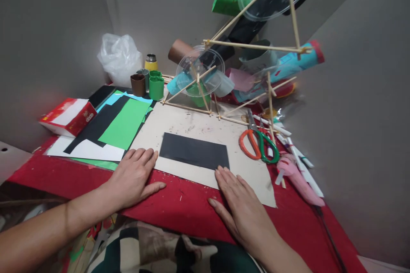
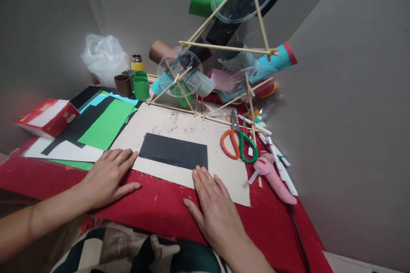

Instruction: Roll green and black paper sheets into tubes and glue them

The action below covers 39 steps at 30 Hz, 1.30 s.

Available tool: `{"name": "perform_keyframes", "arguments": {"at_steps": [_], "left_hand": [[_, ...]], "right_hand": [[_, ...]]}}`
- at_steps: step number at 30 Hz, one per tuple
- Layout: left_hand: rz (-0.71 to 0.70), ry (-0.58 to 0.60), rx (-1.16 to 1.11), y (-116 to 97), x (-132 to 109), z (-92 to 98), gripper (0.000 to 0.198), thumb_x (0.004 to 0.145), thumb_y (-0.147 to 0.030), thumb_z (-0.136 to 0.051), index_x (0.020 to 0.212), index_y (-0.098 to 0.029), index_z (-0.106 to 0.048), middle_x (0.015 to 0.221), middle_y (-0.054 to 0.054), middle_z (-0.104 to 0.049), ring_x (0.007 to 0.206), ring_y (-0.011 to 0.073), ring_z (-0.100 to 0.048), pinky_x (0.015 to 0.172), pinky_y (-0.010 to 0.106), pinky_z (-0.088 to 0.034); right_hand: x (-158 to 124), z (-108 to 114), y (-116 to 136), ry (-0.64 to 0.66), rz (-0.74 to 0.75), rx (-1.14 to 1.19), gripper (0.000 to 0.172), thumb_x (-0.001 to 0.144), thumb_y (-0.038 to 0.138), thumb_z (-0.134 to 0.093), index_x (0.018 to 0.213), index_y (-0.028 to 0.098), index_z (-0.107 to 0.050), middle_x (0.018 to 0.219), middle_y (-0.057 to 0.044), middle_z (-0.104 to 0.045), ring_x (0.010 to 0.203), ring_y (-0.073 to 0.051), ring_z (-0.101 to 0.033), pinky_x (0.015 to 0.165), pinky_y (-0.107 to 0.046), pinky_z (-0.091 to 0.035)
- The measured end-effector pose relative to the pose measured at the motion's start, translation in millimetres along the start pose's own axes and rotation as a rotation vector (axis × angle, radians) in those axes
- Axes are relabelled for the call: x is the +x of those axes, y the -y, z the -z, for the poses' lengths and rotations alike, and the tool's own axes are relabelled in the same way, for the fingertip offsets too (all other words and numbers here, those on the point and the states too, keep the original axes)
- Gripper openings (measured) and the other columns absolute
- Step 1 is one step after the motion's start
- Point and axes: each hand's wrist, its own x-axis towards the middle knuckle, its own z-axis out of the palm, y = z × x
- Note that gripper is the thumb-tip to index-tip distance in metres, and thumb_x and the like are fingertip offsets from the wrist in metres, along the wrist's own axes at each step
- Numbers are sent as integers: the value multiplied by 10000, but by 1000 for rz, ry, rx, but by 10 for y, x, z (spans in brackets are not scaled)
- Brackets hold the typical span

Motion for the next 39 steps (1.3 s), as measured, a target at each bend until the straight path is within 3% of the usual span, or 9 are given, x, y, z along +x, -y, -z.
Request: {"name": "perform_keyframes", "arguments": {"at_steps": [6,12,16,19,22,25,28,34,39], "left_hand": [[205,-68,-167,4,143,61,552,909,-530,-438,1232,-99,-557,1108,177,-616,1004,311,-547,849,451,-426],[509,-131,-1035,-148,573,29,841,839,-540,-562,1440,-22,-285,880,92,-666,746,198,-626,648,288,-458],[654,-179,-1492,-204,715,-61,853,697,-446,-743,1352,-25,-393,685,7,-606,525,113,-539,484,216,-375],[611,-180,-1611,-276,748,-121,510,645,-434,-763,959,-57,-623,572,-13,-559,465,84,-487,473,209,-369],[555,-210,-1634,-314,811,-123,363,663,-435,-732,687,-103,-587,536,5,-561,457,78,-481,494,218,-395],[483,-286,-1633,-227,947,-9,304,693,-396,-713,693,-118,-590,569,12,-588,491,85,-507,519,219,-405],[351,-303,-1615,-51,1122,208,247,674,-324,-736,764,-127,-617,586,-11,-583,524,91,-529,547,220,-421],[19,16,-1531,46,1373,681,175,614,-233,-747,707,-109,-666,584,-1,-592,529,105,-536,546,235,-426],[-138,142,-1369,-84,1417,889,109,651,-205,-707,642,-109,-658,541,-25,-542,501,80,-439,496,211,-318]], "right_hand": [[-68,-54,-123,-45,-25,-32,596,956,420,-406,1427,57,-363,1394,-223,-497,1294,-341,-463,1006,-535,-425],[-56,-80,-129,-63,-8,-31,593,948,446,-419,1367,27,-440,1390,-236,-495,1286,-347,-472,988,-538,-456],[-58,-118,-121,-97,-14,9,603,946,444,-432,1411,60,-398,1412,-218,-477,1304,-332,-453,1002,-549,-448],[-37,-123,-80,-80,-30,68,599,944,439,-436,1426,85,-391,1425,-206,-462,1318,-324,-435,1017,-561,-432],[23,-15,-53,-8,-51,169,572,936,448,-448,1402,114,-445,1410,-184,-487,1301,-318,-460,1020,-544,-439],[147,268,-105,7,-89,337,511,941,444,-444,1364,163,-500,1347,-148,-569,1229,-281,-548,976,-464,-501],[371,686,-194,-156,-140,469,447,938,413,-459,1320,198,-542,1308,-128,-607,1201,-269,-572,971,-422,-501],[1031,1292,-182,-508,-147,507,376,908,380,-519,1211,177,-609,1207,-116,-660,1138,-257,-598,979,-396,-461],[1455,1288,-95,-336,-57,557,264,893,377,-546,983,179,-695,963,-83,-724,863,-222,-660,759,-316,-506]]}}
